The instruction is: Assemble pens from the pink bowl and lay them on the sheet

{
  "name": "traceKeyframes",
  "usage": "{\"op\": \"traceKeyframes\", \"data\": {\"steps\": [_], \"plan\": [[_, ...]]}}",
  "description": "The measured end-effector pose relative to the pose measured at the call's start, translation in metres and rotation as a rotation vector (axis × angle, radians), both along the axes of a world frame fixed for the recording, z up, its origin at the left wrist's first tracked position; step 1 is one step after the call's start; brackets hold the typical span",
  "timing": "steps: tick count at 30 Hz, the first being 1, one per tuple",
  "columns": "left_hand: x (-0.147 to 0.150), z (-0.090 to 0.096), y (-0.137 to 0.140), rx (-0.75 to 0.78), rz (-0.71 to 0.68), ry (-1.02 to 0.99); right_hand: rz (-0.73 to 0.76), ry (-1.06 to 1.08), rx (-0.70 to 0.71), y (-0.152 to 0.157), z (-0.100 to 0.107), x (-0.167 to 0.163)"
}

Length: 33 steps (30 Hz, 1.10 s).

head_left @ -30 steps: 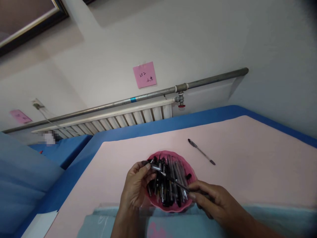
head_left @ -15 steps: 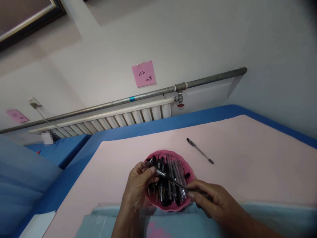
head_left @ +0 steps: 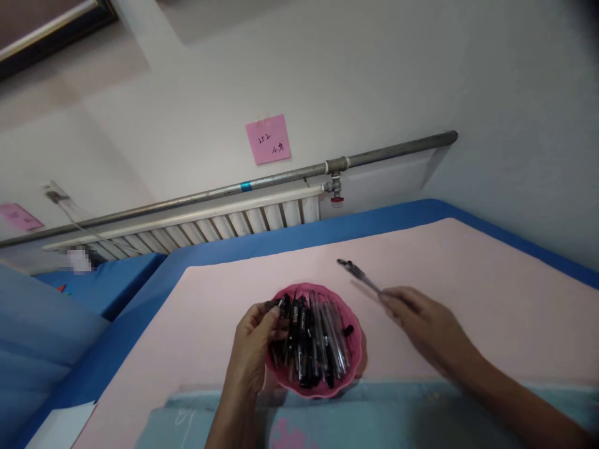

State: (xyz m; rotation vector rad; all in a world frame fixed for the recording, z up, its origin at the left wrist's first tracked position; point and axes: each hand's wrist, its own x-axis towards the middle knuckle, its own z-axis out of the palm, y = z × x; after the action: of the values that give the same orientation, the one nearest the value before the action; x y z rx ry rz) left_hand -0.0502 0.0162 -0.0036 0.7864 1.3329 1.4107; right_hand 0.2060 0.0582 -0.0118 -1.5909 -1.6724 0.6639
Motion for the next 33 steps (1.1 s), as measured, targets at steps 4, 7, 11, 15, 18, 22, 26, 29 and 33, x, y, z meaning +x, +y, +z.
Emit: {"op": "traceKeyframes", "data": {"steps": [4,7,11,15,18,22,26,29,33], "plan": [[-0.008,-0.007,0.003,0.001,0.060,0.200,-0.134,-0.203,0.056,0.036,-0.009,0.024],[-0.006,-0.010,0.002,-0.001,0.044,0.402,-0.103,-0.287,0.035,0.051,-0.018,0.028],[0.003,-0.013,0.001,0.000,-0.028,0.682,-0.035,-0.350,0.048,0.055,-0.025,0.023],[0.010,-0.016,0.000,0.049,-0.070,0.951,-0.041,-0.314,0.109,0.048,-0.023,0.019],[0.013,-0.015,-0.001,0.078,-0.137,1.047,-0.014,-0.269,0.162,0.036,-0.019,0.012],[0.012,-0.015,-0.001,0.018,-0.098,1.170,0.119,-0.226,0.266,0.017,-0.014,-0.001],[0.012,-0.017,0.003,0.008,-0.057,1.311,0.234,-0.219,0.368,0.004,-0.012,-0.012],[0.016,-0.018,0.005,0.015,-0.048,1.384,0.317,-0.217,0.420,-0.002,-0.013,-0.019],[0.020,-0.018,0.005,-0.023,-0.039,1.397,0.398,-0.232,0.486,-0.008,-0.018,-0.033]]}}
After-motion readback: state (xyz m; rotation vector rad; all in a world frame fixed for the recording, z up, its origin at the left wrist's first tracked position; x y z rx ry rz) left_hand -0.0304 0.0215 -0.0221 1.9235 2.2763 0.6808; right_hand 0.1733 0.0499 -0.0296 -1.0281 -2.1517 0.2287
